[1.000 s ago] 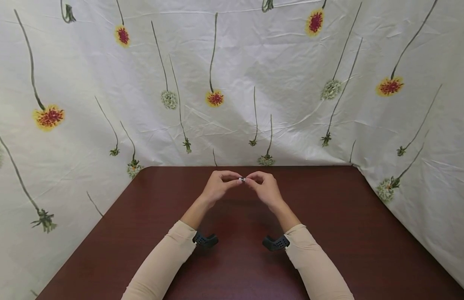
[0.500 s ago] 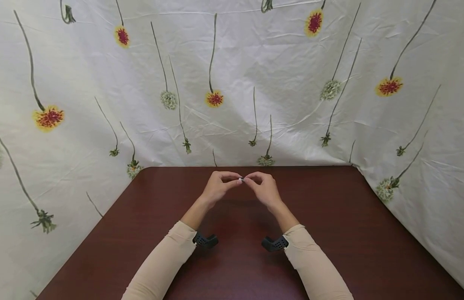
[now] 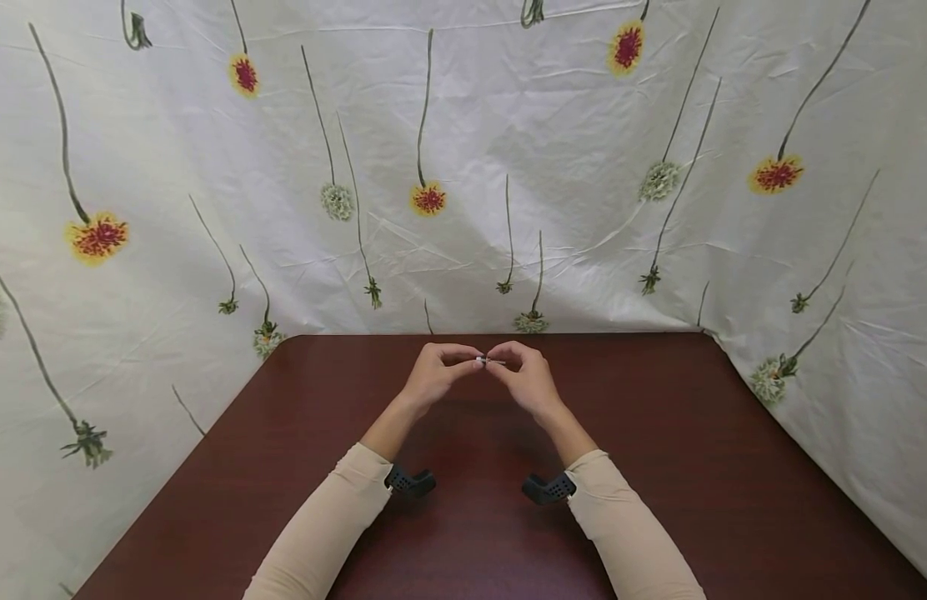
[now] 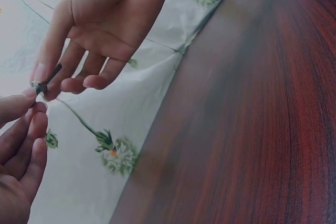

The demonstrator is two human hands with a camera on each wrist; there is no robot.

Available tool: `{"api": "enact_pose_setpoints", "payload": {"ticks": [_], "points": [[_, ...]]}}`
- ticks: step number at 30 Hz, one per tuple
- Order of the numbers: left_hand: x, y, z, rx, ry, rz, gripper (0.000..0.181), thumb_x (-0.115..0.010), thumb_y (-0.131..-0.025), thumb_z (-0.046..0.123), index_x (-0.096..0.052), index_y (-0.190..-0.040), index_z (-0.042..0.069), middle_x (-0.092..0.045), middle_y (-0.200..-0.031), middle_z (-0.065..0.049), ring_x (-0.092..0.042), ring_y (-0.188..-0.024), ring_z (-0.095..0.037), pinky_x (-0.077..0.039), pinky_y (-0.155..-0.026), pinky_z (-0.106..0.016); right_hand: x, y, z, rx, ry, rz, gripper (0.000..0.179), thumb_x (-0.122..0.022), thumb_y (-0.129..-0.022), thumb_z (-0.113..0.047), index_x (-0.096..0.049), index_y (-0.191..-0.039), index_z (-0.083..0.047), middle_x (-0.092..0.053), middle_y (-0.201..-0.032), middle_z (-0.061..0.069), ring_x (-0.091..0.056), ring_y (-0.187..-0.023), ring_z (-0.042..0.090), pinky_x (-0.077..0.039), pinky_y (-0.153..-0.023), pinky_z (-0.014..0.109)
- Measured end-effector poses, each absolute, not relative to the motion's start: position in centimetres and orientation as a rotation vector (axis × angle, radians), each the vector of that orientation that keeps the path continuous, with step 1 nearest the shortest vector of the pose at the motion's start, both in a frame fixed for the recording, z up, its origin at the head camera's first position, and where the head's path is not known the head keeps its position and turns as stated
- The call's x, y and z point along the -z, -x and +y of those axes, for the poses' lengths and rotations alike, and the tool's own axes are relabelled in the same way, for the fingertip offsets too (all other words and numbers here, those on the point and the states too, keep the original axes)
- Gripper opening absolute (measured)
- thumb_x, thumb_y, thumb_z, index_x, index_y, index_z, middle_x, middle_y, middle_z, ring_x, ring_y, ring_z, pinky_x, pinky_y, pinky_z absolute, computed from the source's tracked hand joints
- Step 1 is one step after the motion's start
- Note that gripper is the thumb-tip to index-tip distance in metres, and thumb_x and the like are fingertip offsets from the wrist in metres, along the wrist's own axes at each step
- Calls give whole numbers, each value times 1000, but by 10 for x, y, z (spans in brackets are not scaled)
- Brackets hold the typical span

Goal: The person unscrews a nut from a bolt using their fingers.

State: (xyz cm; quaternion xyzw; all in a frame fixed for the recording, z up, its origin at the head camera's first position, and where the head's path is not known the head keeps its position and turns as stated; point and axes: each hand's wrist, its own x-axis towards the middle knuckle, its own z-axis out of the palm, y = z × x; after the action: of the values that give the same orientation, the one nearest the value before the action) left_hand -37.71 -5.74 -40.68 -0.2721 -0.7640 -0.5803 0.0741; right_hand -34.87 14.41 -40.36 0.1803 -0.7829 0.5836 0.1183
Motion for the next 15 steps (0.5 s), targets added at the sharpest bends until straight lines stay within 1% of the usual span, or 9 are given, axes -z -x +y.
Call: {"api": "enact_pose_setpoints", "payload": {"ticks": [2,4,7,9,12,15], "points": [[407,377,-57,1744,815,-2291,17,-78,-95,16,-81,-109,6,-76,-109,-1,-66,-106,-20,-54,-91,-44,404,348,144,-1686,-533,-2292,23,-74,-98,-14,-71,-116,1,-72,-109,12,-64,-101,35,-52,-81,41],[407,377,-57,1746,815,-2289,17,-78,-95,16,-81,-109,7,-76,-109,-1,-66,-106,-20,-54,-91,-44,404,348,144,-1701,-519,-2299,26,-74,-99,-16,-71,-118,1,-72,-109,13,-65,-102,37,-53,-84,45],[407,377,-57,1744,820,-2287,18,-78,-95,17,-81,-109,6,-76,-109,-1,-67,-106,-20,-54,-90,-45,404,348,144,-1725,-493,-2311,28,-72,-101,-19,-72,-118,2,-73,-105,13,-66,-102,41,-54,-86,50],[407,377,-57,1747,823,-2284,18,-78,-95,16,-81,-109,6,-76,-109,-1,-67,-106,-20,-54,-91,-45,405,349,144,-1724,-488,-2310,25,-72,-100,-17,-73,-116,3,-74,-104,13,-65,-101,42,-54,-85,49],[407,377,-57,1756,819,-2280,16,-78,-95,15,-81,-108,6,-77,-107,-1,-67,-106,-19,-54,-91,-44,404,350,144,-1695,-499,-2314,22,-72,-99,-10,-72,-115,5,-73,-109,17,-64,-104,40,-52,-84,44],[407,377,-57,1774,811,-2272,15,-78,-95,14,-81,-107,6,-77,-105,-2,-67,-106,-19,-53,-92,-44,390,336,140,-1669,-496,-2332,24,-72,-98,-6,-70,-118,8,-71,-113,21,-63,-106,38,-50,-83,39]]}}
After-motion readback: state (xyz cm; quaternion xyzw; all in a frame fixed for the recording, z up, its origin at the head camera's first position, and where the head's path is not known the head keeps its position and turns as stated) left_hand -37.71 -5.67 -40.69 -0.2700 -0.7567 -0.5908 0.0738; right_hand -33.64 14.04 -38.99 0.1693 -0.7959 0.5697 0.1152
